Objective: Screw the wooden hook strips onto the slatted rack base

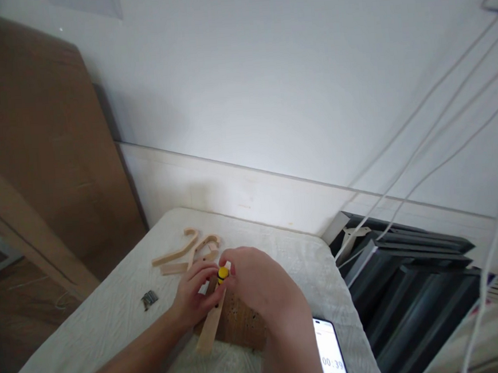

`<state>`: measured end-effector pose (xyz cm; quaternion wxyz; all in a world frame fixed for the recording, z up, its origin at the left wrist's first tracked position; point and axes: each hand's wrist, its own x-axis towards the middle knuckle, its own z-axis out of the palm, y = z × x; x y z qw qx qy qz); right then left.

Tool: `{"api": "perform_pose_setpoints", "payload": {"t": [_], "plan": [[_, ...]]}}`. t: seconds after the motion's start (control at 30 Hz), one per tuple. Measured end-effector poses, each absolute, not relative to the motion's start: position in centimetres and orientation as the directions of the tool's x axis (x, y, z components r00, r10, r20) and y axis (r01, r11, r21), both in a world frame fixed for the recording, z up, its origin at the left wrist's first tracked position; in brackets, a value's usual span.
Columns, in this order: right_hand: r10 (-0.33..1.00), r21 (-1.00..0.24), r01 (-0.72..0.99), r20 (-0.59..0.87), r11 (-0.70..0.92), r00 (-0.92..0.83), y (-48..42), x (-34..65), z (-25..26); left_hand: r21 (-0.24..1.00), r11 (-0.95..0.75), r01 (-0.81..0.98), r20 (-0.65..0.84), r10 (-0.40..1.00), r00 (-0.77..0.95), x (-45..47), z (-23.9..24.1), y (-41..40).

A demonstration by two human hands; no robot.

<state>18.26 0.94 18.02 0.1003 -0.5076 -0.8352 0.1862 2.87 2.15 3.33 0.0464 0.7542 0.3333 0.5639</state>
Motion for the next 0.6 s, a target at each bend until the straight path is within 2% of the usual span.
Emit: {"api": "perform_pose_setpoints", "payload": {"t": [0.33,0.5,0.6], "plan": [[0.903,-0.435,0.827,-0.065,0.358,-0.425,1.4,18.2,18.1,0.485,-0.765,0.423,0.819,0.567,0.087,3.1,2.9,2.2],[0.921,-0.435,0.844,-0.077,0.313,-0.381,1.8,18.5,17.8,0.485,-0.779,0.398,0.809,0.572,0.134,2.9,3.1,2.3],[0.905,-0.439,0.825,-0.059,0.356,-0.422,1.9,18.5,17.9,0.483,-0.788,0.381,0.801,0.574,0.172,2.8,3.3,2.2]]}}
